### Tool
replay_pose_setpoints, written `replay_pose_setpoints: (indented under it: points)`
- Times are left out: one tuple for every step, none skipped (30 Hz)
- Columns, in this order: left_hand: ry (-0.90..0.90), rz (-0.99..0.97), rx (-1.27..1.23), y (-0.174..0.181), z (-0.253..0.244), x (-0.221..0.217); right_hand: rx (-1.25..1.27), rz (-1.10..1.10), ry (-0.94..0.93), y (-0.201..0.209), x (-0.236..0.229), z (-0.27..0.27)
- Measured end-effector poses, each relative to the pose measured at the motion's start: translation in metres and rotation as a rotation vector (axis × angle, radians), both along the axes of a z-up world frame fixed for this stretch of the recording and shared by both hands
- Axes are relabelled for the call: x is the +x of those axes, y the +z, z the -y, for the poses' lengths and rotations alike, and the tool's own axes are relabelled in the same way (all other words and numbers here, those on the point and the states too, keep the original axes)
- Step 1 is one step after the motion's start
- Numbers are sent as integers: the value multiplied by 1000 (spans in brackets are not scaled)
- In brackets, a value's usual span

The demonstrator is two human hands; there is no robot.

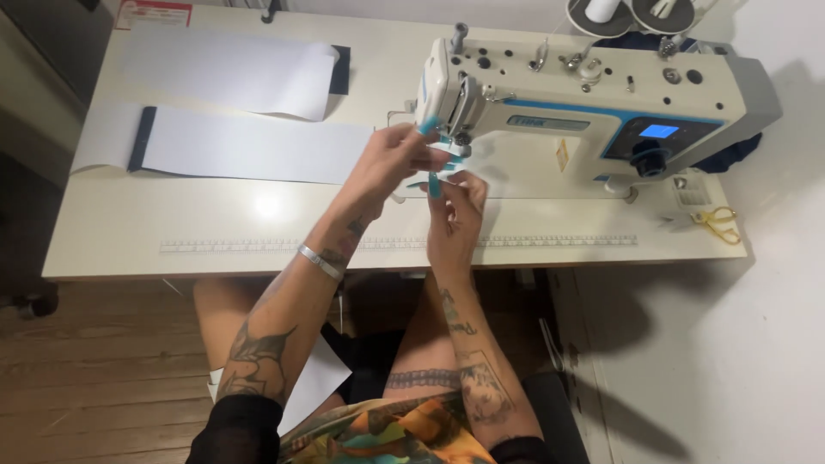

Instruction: Folding small strips of material and securing them with plastic clips at a sewing station

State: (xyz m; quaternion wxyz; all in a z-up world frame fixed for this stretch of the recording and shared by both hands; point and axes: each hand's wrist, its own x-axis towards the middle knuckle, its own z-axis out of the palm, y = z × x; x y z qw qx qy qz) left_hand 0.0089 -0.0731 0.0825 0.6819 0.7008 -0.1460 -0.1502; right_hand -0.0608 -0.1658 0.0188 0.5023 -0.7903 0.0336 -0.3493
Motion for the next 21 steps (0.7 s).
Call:
replay_pose_setpoints:
  points:
    - [10, -161, -127, -4, 2, 1, -62, 90, -78, -1, -2, -1]
    - [12, -168, -128, -4, -2, -2, -62, 84, -77, 4, 0, 1]
    - [62, -144, -95, -4, -6, -4, -137, 183, -36, 8, 1, 1]
    - [114, -111, -62, -3, -10, -2, -210, 292, 6, 14, 7, 2]
    - [117, -108, -62, -9, -13, 1, -209, 295, 10, 22, 13, 0]
    - [137, -113, -87, -16, -17, 2, -120, 300, 143, 29, 17, -2]
    - [157, -118, -112, -23, -20, 3, -31, 303, 275, 37, 20, -4]
    - [159, -119, -110, -19, -23, 1, -29, 302, 277, 26, 25, -5]
    - [164, -114, -117, -16, -26, -2, 75, 206, 281, 16, 29, -6]
    - [167, -104, -125, -11, -29, -3, 176, 114, 284, 7, 35, -7]
    - [168, -101, -125, -16, -29, 2, 176, 116, 285, 4, 32, -10]
    - [148, -114, -120, -22, -29, 5, 272, 40, 224, 1, 28, -13]
    - [128, -127, -114, -28, -29, 9, 368, -36, 161, -2, 24, -16]
    - [130, -122, -114, -23, -26, 6, 369, -32, 164, -7, 18, -19]
    - [73, -138, -114, -18, -24, 3, 550, -64, 223, -12, 12, -22]
    - [9, -160, -113, -14, -20, -1, 732, -100, 274, -18, 3, -25]
    - [4, -161, -111, -8, -22, -3, 735, -98, 269, -14, -4, -34]
    - [-59, -201, -149, -3, -22, -9, 898, -111, 292, -10, -16, -43]
    - [-122, -242, -187, 1, -23, -15, 1062, -121, 313, -6, -27, -51]
    - [-126, -237, -189, 1, -23, -16, 1059, -115, 313, -5, -39, -57]
    - [-180, -263, -243, 2, -23, -16, 1128, -171, 313, -4, -51, -63]
